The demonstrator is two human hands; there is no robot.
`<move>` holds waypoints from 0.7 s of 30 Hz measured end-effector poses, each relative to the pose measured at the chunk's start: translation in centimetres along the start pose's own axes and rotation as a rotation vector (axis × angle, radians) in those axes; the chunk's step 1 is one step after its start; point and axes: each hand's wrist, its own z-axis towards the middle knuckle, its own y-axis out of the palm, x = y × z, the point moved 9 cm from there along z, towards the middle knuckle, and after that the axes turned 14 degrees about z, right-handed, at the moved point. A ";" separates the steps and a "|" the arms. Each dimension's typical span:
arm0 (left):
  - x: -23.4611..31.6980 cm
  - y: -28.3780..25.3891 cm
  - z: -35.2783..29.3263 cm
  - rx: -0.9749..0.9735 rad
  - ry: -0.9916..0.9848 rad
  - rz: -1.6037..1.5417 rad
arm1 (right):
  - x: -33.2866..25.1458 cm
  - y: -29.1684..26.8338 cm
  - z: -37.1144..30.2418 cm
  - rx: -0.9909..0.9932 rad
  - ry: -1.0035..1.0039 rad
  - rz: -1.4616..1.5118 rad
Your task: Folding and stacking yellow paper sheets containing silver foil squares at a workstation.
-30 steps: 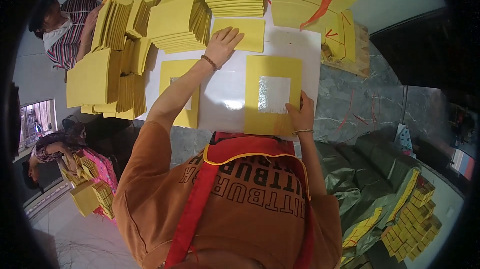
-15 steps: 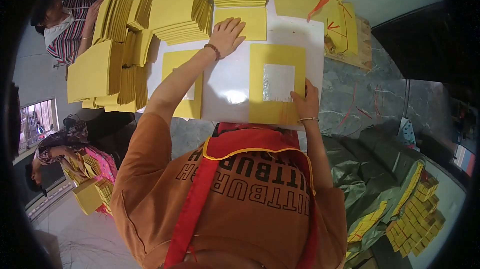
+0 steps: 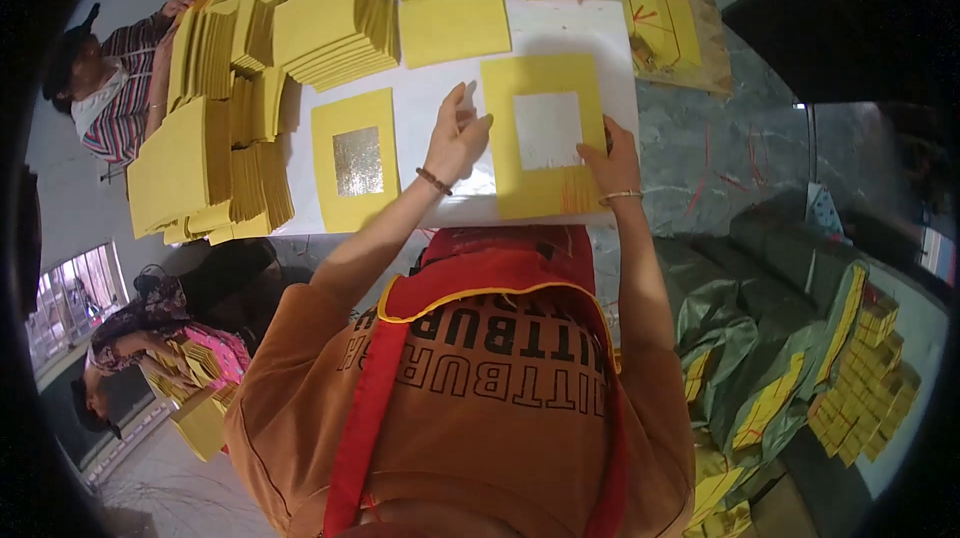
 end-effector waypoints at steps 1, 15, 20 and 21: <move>-2.2 1.4 -1.2 -0.045 -0.223 -0.173 | 1.0 -0.5 0.5 0.036 -0.106 -0.038; -1.5 5.2 -2.6 -0.016 -0.139 -0.207 | 0.5 -3.0 -0.2 0.053 -0.183 -0.266; 0.8 4.5 -2.8 0.008 -0.106 -0.168 | 1.2 -3.3 0.7 -0.018 -0.096 -0.082; 4.5 2.9 -3.3 0.095 0.147 0.194 | 0.9 -3.4 0.2 -0.016 -0.085 -0.082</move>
